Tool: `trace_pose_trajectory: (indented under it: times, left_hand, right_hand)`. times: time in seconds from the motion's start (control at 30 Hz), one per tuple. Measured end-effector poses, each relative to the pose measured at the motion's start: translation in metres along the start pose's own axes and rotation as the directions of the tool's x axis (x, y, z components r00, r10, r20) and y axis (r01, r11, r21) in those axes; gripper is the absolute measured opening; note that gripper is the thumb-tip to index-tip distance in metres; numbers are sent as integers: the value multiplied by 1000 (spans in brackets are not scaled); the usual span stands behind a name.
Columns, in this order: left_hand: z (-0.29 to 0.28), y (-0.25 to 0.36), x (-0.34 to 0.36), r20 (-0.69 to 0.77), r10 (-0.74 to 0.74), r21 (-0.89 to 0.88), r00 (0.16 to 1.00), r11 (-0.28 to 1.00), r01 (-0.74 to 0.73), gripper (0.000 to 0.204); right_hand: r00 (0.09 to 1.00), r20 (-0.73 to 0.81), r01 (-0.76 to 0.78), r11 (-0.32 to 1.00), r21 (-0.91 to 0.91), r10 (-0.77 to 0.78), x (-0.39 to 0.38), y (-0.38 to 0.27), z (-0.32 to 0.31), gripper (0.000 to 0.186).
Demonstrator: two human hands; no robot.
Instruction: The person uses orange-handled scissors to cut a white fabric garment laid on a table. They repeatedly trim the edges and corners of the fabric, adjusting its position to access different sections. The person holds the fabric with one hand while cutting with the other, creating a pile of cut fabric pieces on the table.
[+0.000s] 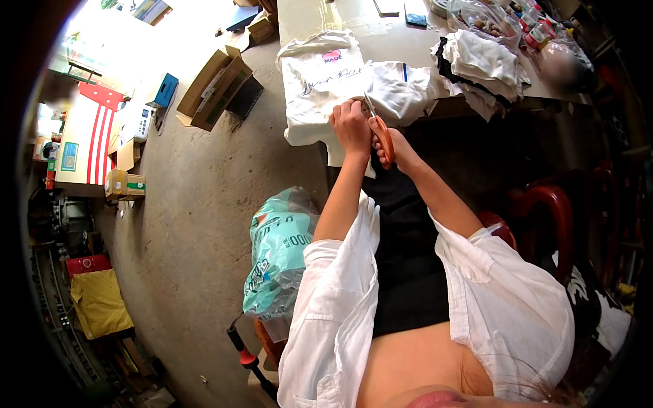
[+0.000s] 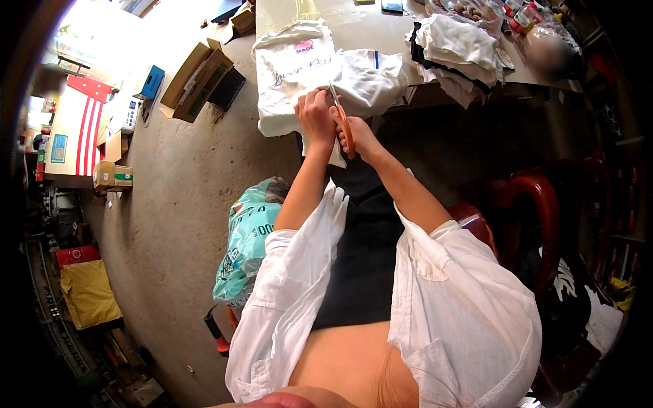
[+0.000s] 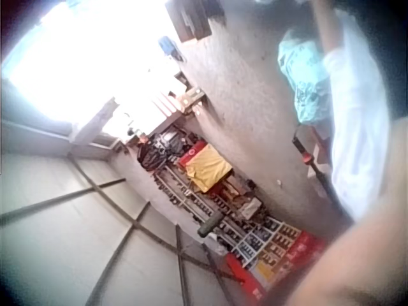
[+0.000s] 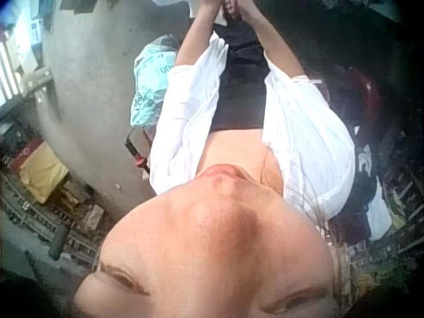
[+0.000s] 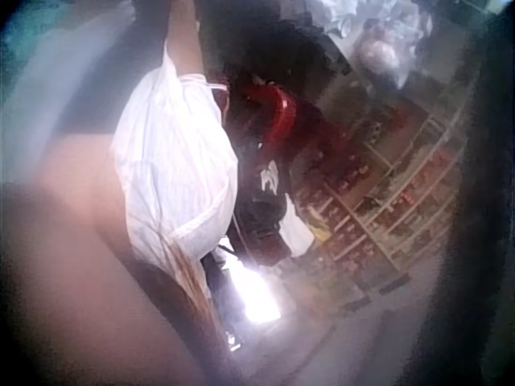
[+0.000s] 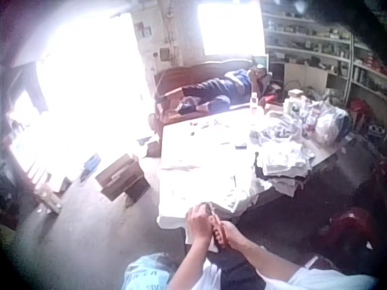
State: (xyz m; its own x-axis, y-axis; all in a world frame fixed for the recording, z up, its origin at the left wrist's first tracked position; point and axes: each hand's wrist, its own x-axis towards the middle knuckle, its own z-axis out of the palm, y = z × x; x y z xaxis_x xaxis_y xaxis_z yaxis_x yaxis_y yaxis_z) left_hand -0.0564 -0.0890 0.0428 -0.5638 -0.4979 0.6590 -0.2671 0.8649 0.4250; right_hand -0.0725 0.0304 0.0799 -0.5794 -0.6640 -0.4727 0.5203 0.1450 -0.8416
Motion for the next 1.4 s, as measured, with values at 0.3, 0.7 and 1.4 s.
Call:
trace_pose_trajectory:
  times: [0.3,0.7,1.4]
  left_hand:
    - [20,-10,-4,27,-27,-127,999,991,30,16]
    - [-1,-15,4,207,221,-71,953,975,-210,7]
    - [-36,-10,9,500,368,-190,784,930,-315,6]
  right_hand:
    - [1000,17,-14,1000,4,14,2,5,-5,54]
    - [950,278,-246,887,390,141,-15,0,-1,62]
    - [981,162,-170,880,444,108,17,14,1,59]
